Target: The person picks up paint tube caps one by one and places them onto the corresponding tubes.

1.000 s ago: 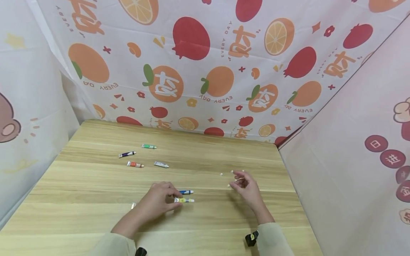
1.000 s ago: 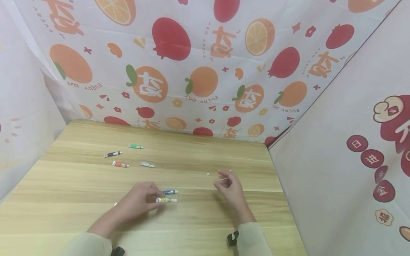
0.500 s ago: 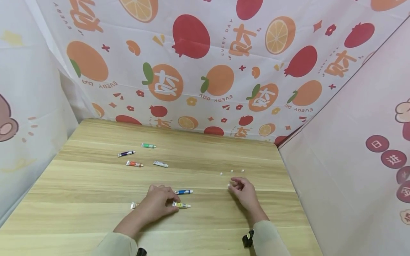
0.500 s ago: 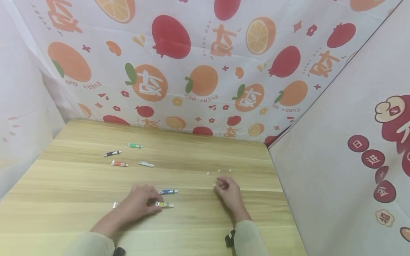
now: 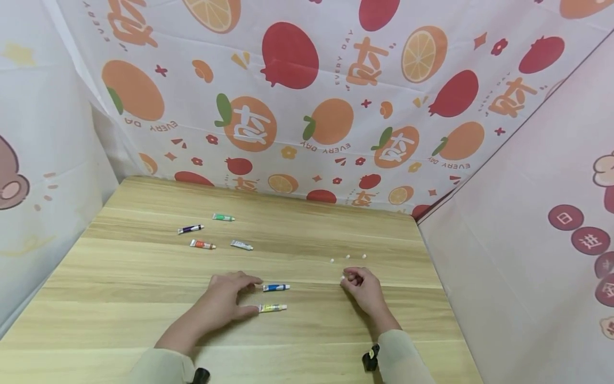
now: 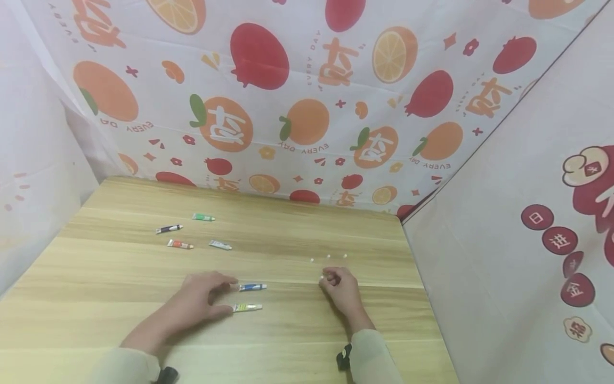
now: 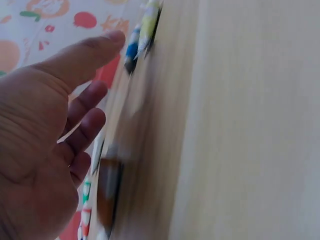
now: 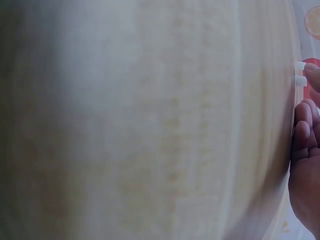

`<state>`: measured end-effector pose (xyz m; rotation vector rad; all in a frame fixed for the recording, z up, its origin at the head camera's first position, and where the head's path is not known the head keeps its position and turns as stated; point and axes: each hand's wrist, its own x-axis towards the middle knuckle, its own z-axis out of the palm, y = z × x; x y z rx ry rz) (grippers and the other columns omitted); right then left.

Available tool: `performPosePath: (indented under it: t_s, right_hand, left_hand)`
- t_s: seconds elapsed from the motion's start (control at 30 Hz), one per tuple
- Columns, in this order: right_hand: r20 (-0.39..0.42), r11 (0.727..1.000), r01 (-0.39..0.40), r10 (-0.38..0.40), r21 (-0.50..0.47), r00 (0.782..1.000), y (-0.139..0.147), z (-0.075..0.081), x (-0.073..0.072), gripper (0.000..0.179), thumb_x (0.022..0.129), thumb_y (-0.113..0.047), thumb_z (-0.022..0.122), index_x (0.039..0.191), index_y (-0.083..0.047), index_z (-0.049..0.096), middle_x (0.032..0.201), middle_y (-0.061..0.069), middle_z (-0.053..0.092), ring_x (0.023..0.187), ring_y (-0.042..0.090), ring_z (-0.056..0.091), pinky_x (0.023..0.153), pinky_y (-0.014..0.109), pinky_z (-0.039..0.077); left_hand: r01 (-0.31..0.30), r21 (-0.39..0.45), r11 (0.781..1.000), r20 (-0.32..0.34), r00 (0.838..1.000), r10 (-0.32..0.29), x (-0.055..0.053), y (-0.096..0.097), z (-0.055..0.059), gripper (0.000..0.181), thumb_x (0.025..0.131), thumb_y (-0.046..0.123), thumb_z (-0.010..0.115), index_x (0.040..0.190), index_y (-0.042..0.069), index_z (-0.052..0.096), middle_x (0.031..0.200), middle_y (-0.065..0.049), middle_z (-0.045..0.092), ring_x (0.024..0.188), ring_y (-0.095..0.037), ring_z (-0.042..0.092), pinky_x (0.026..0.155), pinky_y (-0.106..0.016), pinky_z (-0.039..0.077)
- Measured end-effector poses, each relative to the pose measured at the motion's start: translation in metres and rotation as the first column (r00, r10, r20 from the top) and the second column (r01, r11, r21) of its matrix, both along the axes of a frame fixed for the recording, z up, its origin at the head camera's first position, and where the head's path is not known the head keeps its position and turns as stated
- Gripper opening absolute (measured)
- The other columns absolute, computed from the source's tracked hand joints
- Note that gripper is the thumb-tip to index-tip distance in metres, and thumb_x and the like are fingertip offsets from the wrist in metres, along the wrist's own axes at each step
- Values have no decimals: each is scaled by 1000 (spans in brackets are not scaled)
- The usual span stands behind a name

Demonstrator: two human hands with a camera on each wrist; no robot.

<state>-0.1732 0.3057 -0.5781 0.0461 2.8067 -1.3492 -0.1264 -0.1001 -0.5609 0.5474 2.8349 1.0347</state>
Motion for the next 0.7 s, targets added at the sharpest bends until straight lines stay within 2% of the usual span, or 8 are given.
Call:
performPosePath:
  t_s: [0.17,0.3,0.4,0.57,0.7]
  right_hand:
    - [-3,1000,-8,8,10,1000,0,-1,0,26,93,-12,86,118,-8,79,102,5,67,86,10,59,74,16,52]
    - [-6,999,-16,16,28,1000,-2,-1,-2,25,94,-12,86,118,-8,80,101,5,67,85,8,58,74,16,52]
    - [-15,998,-23,24,59,1000,-3,0,-2,22,94,-13,85,116,-10,81,99,3,66,84,7,57,73,16,51]
    - [-49,990,-21,28,138,998,-5,1,-3,10,96,-15,83,106,-13,83,94,1,66,81,8,56,70,18,49]
    - [-50,987,-1,9,159,999,-5,-1,-3,4,98,-17,82,101,-15,83,92,0,66,81,9,56,70,19,48]
  left_hand:
    - [-42,11,999,6,999,41,0,-26,7,83,75,53,96,146,25,64,124,6,73,114,-20,68,95,-42,37]
    - [-65,-8,998,21,998,65,5,-48,9,89,72,58,96,147,23,64,130,1,71,115,-24,66,94,-44,39]
    - [-57,-42,998,6,998,57,11,-64,9,87,71,60,95,143,20,67,130,-1,71,115,-26,66,96,-51,44]
    - [-26,-57,998,-2,1000,26,17,-82,6,72,73,53,97,132,18,74,127,-2,72,116,-30,68,102,-63,52]
    - [-19,-61,998,-11,1000,18,19,-91,1,56,75,45,98,122,20,79,120,3,70,113,-26,69,100,-54,58]
